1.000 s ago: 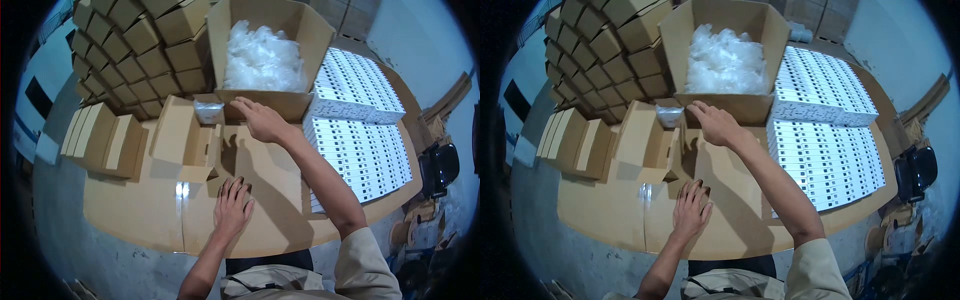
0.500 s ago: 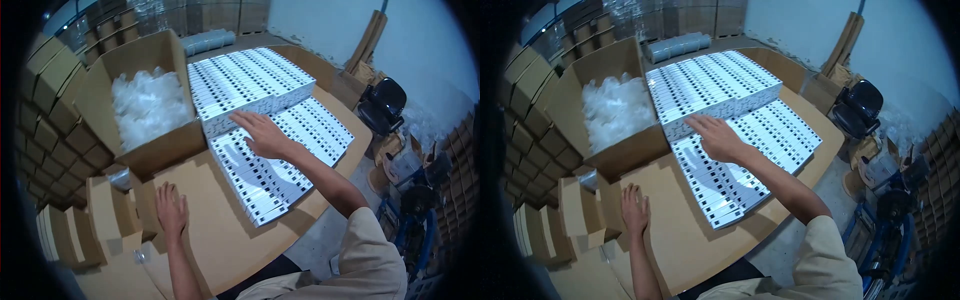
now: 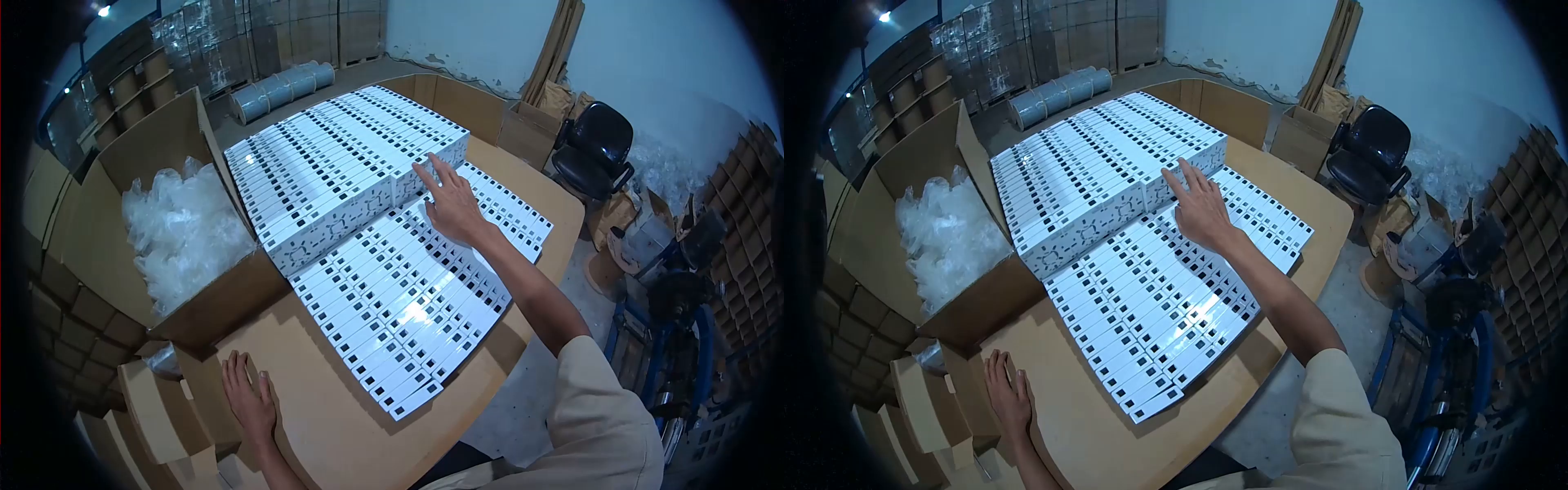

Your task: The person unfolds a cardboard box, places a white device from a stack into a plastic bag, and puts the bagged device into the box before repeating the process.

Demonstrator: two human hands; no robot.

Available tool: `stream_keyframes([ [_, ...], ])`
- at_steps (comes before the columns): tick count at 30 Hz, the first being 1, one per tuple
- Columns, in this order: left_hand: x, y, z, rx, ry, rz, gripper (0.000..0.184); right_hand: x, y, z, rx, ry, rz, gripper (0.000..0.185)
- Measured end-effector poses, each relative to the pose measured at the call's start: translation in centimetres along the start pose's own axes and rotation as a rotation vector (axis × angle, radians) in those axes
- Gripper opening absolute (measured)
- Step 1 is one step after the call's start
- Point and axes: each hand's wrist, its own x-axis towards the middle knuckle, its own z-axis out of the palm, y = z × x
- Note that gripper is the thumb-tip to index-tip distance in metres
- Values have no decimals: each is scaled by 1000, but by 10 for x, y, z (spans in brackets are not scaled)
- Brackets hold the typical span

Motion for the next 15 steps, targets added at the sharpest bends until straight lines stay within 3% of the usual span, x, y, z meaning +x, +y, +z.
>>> stream_keyframes([
  [5, 1, -2, 1, 5, -7, 1, 46, 0, 0, 12, 72, 51, -55, 75],
  [15, 1, 1, 1, 9, -9, -18, 47, 9, 21, 26, 73, 334, -199, 43],
])
